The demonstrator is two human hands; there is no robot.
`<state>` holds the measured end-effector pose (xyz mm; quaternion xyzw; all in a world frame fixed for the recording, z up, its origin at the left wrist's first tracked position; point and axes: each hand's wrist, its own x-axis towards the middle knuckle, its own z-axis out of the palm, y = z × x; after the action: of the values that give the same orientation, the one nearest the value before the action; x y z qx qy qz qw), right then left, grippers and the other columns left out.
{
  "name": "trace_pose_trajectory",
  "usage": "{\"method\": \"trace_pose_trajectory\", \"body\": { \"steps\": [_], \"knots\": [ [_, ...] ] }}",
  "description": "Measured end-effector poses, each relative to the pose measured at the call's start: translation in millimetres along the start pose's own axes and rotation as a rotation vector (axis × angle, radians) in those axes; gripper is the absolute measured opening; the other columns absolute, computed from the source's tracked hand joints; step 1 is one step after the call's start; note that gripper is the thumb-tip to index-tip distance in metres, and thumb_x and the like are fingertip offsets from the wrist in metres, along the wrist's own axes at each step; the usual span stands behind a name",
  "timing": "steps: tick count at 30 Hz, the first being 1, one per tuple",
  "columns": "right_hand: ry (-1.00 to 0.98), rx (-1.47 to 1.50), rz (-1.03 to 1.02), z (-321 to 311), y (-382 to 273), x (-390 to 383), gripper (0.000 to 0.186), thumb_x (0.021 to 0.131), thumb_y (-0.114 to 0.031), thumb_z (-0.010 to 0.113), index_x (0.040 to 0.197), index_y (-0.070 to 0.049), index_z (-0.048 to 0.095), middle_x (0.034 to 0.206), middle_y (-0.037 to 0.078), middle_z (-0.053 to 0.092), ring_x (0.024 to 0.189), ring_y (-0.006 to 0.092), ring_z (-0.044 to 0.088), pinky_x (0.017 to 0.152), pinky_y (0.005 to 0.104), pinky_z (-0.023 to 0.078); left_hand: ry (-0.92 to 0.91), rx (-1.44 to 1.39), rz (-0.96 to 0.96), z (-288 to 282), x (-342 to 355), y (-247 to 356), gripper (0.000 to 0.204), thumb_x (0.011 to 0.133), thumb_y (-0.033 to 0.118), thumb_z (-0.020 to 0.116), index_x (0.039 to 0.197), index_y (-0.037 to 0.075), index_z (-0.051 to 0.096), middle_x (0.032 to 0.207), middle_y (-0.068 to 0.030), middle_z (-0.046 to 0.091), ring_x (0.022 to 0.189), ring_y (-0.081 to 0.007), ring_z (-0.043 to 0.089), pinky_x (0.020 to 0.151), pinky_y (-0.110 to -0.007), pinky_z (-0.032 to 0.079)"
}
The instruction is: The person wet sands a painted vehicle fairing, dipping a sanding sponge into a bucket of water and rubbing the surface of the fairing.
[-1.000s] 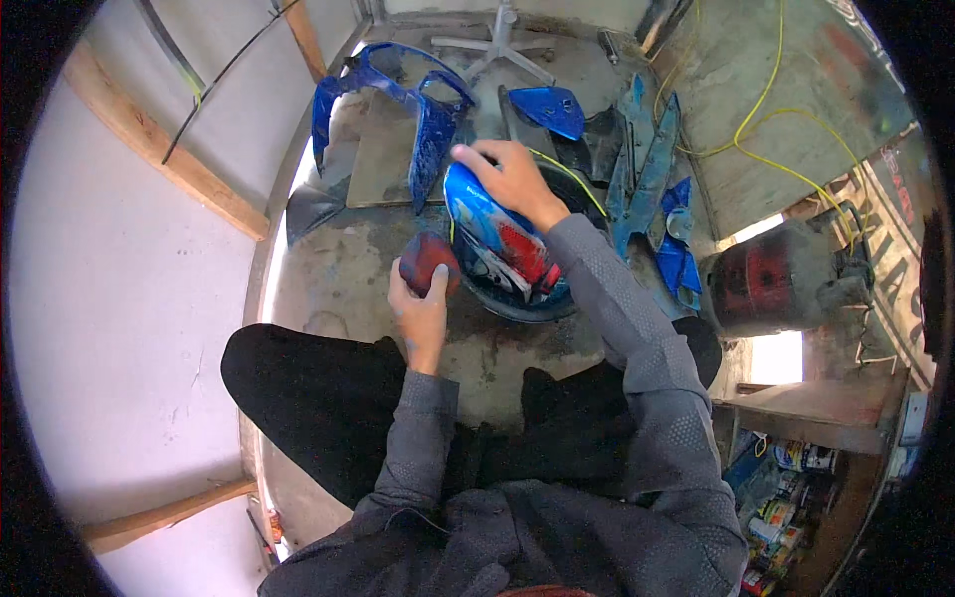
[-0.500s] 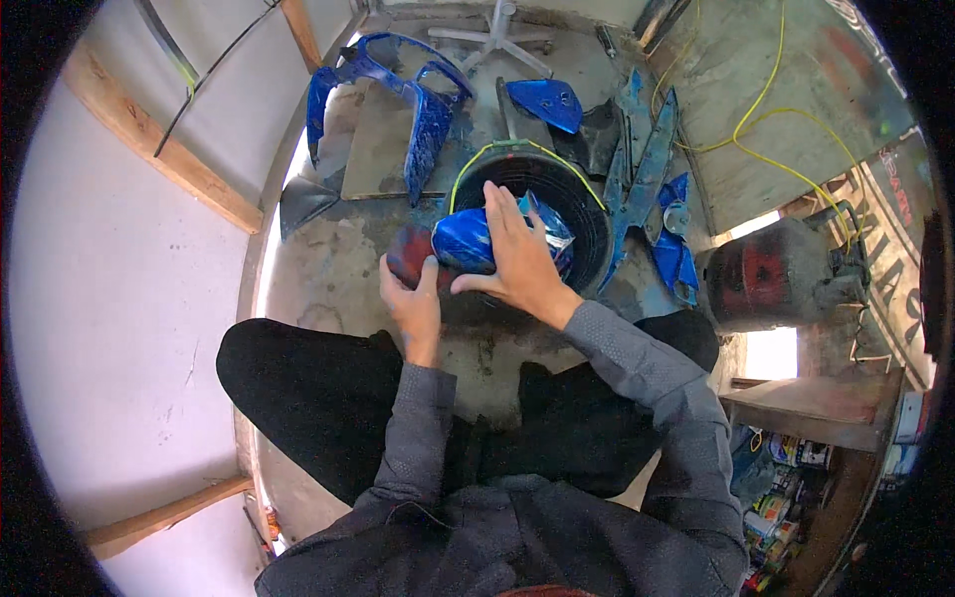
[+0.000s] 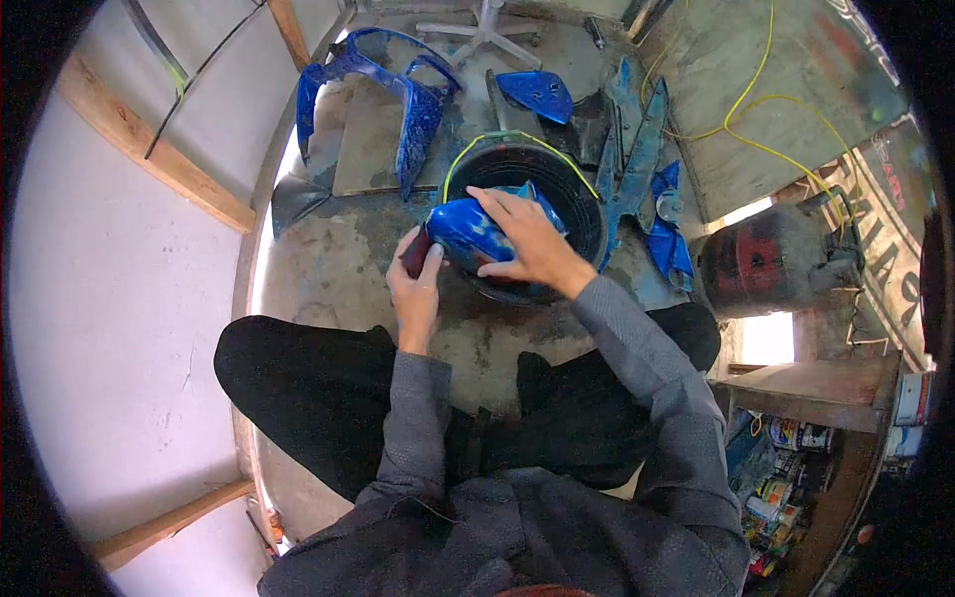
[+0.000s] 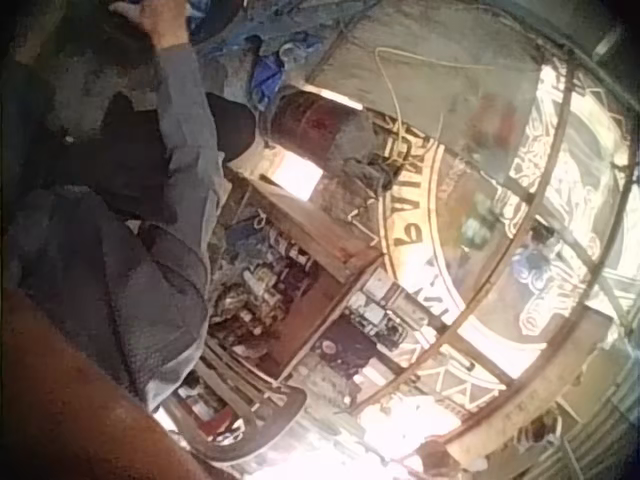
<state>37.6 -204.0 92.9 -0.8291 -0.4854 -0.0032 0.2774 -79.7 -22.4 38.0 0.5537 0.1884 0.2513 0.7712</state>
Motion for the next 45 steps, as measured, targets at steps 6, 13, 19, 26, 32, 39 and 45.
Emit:
{"method": "trace_pose_trajectory", "body": {
  "steps": [6,13,19,26,32,39,45],
  "knots": [
    [-0.155,-0.117,-0.084,-28.2,14.7,27.4,0.121,0.070,-0.050,0.092,0.169,-0.013,0.033,0.169,0.014,0.042,0.155,0.0392,0.041,0.120,0.0546,0.036,-0.014,0.165,0.031,1.2,-5.3,10.0,0.020,0.102,0.011,0.073,0.116,-0.003,0.072,0.099,-0.0050,0.075,0.079,-0.0096,0.068,0.070,-0.027,0.053],
    [-0.023,-0.167,-0.029,2.9,2.9,13.3,0.130,0.061,-0.058,0.094,0.166,-0.011,0.033,0.167,0.017,0.040,0.156,0.0389,0.037,0.121,0.0592,0.033,0.191,-0.095,-0.032,29.2,-23.4,8.5,0.021,0.100,0.011,0.075,0.113,-0.005,0.071,0.098,-0.0064,0.075,0.072,-0.0121,0.069,0.064,-0.028,0.056],
    [-0.055,-0.090,-0.084,-3.5,17.7,37.2,0.124,0.052,-0.035,0.098,0.159,-0.011,0.040,0.158,0.016,0.048,0.148,0.0382,0.046,0.114,0.0596,0.040,0.167,-0.107,-0.038,18.8,-15.8,25.8,0.022,0.101,0.009,0.074,0.113,-0.008,0.070,0.102,-0.0109,0.076,0.077,-0.0159,0.073,0.073,-0.032,0.066],
    [-0.189,-0.024,-0.146,17.7,13.4,55.1,0.127,0.048,-0.030,0.099,0.159,-0.012,0.040,0.156,0.015,0.050,0.146,0.0383,0.047,0.112,0.0626,0.041,0.245,0.056,0.032,-37.5,6.3,36.9,0.036,0.106,0.015,0.067,0.135,-0.001,0.055,0.120,-0.0112,0.068,0.094,-0.0191,0.072,0.073,-0.034,0.066],
    [-0.227,-0.061,-0.088,36.9,12.3,57.3,0.119,0.056,-0.030,0.097,0.160,-0.013,0.041,0.157,0.018,0.047,0.147,0.0422,0.044,0.117,0.0614,0.036,0.191,0.373,0.085,-66.9,13.3,42.7,0.020,0.104,0.013,0.069,0.120,0.001,0.065,0.103,-0.0082,0.070,0.090,-0.0150,0.069,0.075,-0.030,0.057],
    [-0.198,-0.083,-0.119,44.3,13.6,57.1,0.129,0.056,-0.053,0.099,0.164,-0.015,0.038,0.159,0.019,0.046,0.147,0.0408,0.044,0.116,0.0596,0.035,0.397,0.646,0.174,-96.1,21.0,35.9,0.032,0.091,0.015,0.081,0.115,-0.002,0.068,0.099,-0.0138,0.075,0.091,-0.0211,0.071,0.087,-0.037,0.055],
    [-0.346,-0.081,-0.086,29.3,26.0,86.1,0.119,0.059,-0.060,0.095,0.160,-0.020,0.047,0.150,0.018,0.056,0.140,0.0375,0.053,0.105,0.0581,0.042,0.471,0.691,0.219,-87.0,18.5,39.3,0.034,0.089,0.018,0.084,0.115,-0.001,0.072,0.101,-0.0133,0.078,0.093,-0.0214,0.074,0.086,-0.037,0.057]
  ]
}}
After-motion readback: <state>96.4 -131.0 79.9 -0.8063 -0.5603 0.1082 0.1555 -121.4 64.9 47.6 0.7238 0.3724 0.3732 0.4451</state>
